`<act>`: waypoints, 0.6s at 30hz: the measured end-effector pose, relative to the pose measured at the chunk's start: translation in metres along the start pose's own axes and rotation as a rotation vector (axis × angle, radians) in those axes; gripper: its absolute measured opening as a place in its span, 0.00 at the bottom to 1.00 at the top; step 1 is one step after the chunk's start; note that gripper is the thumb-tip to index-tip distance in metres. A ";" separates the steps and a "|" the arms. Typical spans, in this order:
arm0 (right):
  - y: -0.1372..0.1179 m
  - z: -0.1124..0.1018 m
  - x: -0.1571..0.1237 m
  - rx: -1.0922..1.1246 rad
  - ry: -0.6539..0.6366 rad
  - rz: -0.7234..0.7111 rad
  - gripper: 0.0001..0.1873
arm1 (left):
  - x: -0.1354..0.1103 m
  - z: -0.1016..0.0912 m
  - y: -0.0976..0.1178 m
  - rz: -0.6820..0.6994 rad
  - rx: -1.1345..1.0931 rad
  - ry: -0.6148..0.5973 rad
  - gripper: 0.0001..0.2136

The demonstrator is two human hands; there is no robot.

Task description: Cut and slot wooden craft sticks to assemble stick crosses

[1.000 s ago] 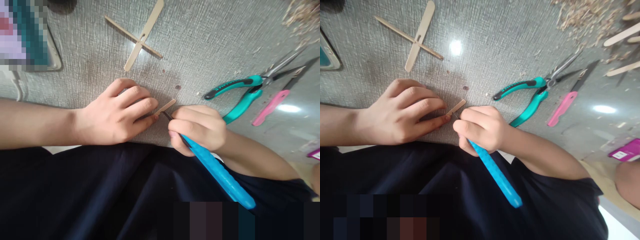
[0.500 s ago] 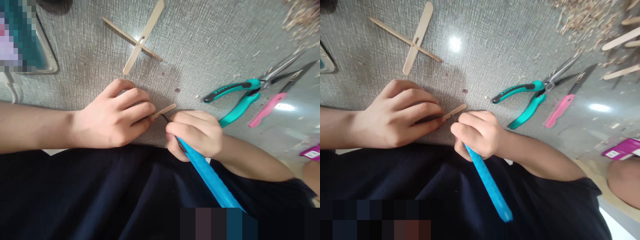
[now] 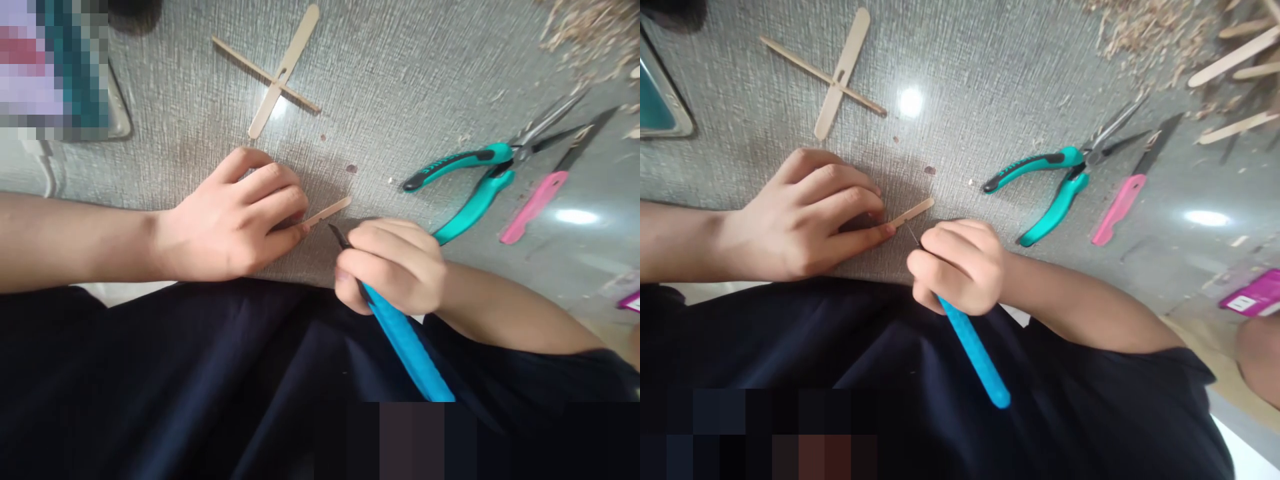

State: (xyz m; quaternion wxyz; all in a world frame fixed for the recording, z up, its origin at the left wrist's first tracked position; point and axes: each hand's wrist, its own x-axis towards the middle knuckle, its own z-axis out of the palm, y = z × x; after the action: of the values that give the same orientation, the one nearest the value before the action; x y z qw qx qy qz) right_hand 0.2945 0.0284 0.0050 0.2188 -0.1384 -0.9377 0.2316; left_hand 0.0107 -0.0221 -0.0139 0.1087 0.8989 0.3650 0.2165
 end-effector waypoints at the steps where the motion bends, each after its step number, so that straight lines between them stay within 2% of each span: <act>1: 0.000 0.000 0.000 0.001 0.005 0.003 0.09 | 0.001 0.000 0.000 0.020 0.015 0.024 0.08; 5: 0.001 0.002 0.002 -0.023 -0.033 0.009 0.08 | 0.002 -0.003 -0.004 0.112 0.059 0.096 0.05; 8: 0.002 0.005 0.005 -0.012 -0.043 -0.003 0.07 | 0.001 -0.005 -0.006 0.101 0.026 0.062 0.07; 11: 0.002 0.005 0.006 0.001 -0.061 0.010 0.08 | 0.002 -0.007 -0.004 0.020 -0.094 -0.031 0.11; 15: 0.001 0.002 0.006 0.026 -0.070 0.013 0.08 | 0.009 -0.011 -0.001 -0.177 -0.296 -0.145 0.16; 18: 0.002 0.001 0.007 0.030 -0.080 0.018 0.07 | 0.012 -0.013 -0.001 -0.217 -0.349 -0.192 0.18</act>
State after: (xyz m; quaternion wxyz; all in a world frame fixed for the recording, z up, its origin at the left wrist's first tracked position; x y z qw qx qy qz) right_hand 0.2888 0.0320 0.0059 0.1811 -0.1344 -0.9409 0.2529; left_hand 0.0118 -0.0122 0.0005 0.3195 0.8385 0.4045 0.1769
